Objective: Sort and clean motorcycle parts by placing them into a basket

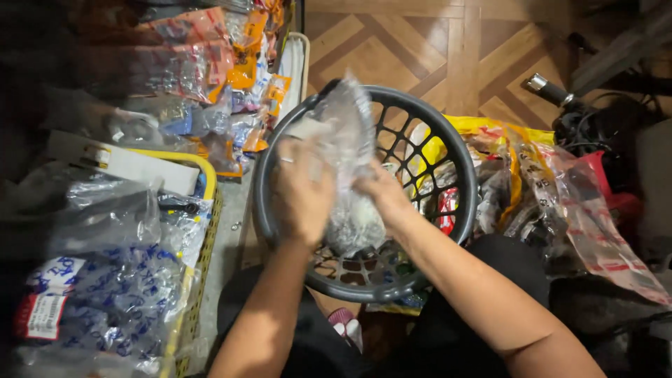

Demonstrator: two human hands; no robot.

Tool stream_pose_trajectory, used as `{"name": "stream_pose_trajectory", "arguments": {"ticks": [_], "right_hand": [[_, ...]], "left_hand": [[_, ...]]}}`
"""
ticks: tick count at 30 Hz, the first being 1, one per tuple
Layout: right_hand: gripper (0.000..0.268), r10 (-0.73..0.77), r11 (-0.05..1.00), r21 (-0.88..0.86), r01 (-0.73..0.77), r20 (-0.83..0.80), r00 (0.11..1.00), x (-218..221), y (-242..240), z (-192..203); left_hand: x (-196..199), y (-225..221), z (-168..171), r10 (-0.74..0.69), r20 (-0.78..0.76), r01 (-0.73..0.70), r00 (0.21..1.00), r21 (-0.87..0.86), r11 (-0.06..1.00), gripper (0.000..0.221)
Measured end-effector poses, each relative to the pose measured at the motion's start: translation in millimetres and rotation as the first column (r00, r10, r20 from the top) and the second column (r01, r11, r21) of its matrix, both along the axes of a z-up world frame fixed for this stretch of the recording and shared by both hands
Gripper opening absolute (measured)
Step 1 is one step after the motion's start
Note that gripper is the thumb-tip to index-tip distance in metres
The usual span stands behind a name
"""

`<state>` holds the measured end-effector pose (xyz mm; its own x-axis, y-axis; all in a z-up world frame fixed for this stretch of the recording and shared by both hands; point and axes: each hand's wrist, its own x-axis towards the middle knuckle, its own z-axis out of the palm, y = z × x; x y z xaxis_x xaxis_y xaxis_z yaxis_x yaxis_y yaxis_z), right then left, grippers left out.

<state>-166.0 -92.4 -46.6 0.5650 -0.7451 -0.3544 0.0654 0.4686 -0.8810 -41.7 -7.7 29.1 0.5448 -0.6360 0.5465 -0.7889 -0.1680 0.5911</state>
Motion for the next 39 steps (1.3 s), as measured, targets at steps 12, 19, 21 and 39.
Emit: {"name": "stream_pose_trajectory", "arguments": {"ticks": [12,19,21,39], "right_hand": [[0.032,-0.040,0.991,0.129,0.046,-0.049,0.998,-17,-34,-37],[0.030,-0.007,0.987,0.161,-0.006,0.081,0.997,-25,-19,-41],[0.034,0.087,0.987,-0.136,-0.089,-0.022,0.996,-46,-7,11],[0.109,0.196,0.947,-0.286,-0.149,0.144,0.970,-10,-32,40]], "left_hand": [[-23,-13,-56,-0.244,0.357,0.270,0.902,-0.024,0.963,0.031],[17,-1,-18,0.004,0.149,-0.001,0.989,-0.021,1.000,0.039],[32,3,-18,0.082,-0.114,-0.093,0.990,-0.099,0.991,0.036],[3,4,-7,-0.167,-0.871,-0.190,0.461,-0.281,0.941,0.028]]}}
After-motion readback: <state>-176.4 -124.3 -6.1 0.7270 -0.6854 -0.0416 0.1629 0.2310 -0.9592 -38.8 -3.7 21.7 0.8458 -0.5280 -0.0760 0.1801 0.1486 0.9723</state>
